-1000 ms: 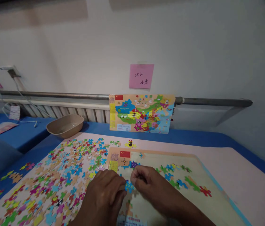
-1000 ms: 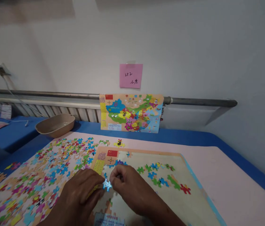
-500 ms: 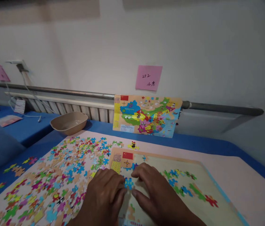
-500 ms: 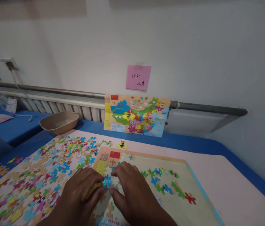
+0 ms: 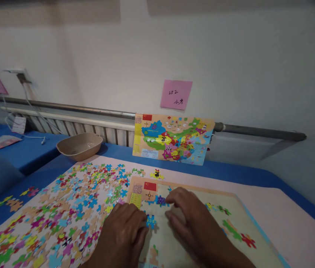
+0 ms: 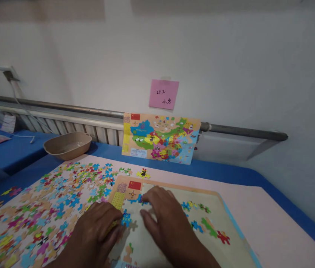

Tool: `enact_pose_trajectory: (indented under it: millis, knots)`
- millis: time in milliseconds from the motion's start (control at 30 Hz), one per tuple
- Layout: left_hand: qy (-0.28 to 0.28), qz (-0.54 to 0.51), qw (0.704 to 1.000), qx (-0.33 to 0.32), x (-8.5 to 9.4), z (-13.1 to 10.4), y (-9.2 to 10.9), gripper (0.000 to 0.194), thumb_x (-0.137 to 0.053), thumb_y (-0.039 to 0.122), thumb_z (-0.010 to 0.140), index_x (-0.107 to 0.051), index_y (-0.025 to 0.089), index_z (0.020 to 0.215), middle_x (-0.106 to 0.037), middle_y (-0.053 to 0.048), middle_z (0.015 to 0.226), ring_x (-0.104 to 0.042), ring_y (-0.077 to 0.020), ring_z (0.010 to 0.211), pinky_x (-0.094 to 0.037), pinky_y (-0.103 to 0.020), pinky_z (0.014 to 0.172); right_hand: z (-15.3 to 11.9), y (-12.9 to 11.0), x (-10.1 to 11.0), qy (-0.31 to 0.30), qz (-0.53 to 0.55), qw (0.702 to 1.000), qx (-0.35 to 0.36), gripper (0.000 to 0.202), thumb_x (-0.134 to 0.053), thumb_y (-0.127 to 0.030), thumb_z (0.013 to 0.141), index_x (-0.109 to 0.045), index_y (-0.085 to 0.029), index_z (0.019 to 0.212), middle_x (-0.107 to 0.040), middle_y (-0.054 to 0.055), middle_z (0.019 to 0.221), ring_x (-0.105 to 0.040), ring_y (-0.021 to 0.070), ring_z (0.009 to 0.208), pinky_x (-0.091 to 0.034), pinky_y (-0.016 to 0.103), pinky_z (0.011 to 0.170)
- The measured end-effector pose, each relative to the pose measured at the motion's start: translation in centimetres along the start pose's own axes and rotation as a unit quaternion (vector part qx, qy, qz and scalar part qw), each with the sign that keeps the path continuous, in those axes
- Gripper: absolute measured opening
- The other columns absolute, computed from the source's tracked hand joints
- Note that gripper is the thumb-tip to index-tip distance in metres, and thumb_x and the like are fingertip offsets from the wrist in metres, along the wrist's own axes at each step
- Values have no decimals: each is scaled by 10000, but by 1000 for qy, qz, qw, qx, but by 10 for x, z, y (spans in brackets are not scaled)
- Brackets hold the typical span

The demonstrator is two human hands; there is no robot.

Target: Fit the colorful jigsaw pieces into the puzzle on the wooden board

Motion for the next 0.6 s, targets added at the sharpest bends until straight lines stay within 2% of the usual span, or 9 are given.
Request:
enact_pose_trajectory:
  millis: [33,100,267,400,600]
  knots:
    - [-10,3,1000,7,-2,-1,-2,172,-543,113,964,-657,233,1010,-702,-36,883,-654,-238,811,-472,-403,740,1,6,5,18,-16,1000,-8,154,-565,-152,1016,-627,-212,1143,-652,89,1128,-580,289,1045,-437,466,898]
    - [-37,10,999,17,-6,-5,-5,153,-557,125,960,-657,240,975,-701,-42,888,-654,-250,824,-472,-417,755,3,15,9,7,-46,999,-16,174,-512,-129,1042,-642,-190,1141,-653,106,1139,-568,298,1065,-435,486,935]
    - [-105,29,994,0,-11,-11,-10,142,-612,121,947,-658,255,950,-708,-30,910,-671,-244,844,-476,-401,761,9,23,-1,-127,-116,983,-70,181,-516,-67,1085,-665,-156,1036,-642,99,1112,-527,293,1044,-407,485,964]
    - [-109,36,993,7,-11,-11,-10,143,-627,119,928,-664,256,907,-696,-32,889,-669,-242,837,-464,-396,744,10,27,-4,-148,-124,978,-83,170,-545,-65,1092,-680,-157,1044,-651,87,1110,-519,287,1050,-399,472,967]
    - [-97,44,993,46,-12,-11,-6,168,-572,142,962,-697,246,922,-695,-64,911,-657,-247,869,-467,-401,769,8,25,0,-148,-125,977,-84,163,-538,-107,1115,-672,-163,1042,-649,83,1141,-523,291,1094,-398,474,985]
Point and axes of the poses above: each hand's wrist, its own z-axis towards the middle knuckle, its own x-axis out of the back of the hand, y = z × x, the point moved 2 cm from there along z, towards the middle knuckle
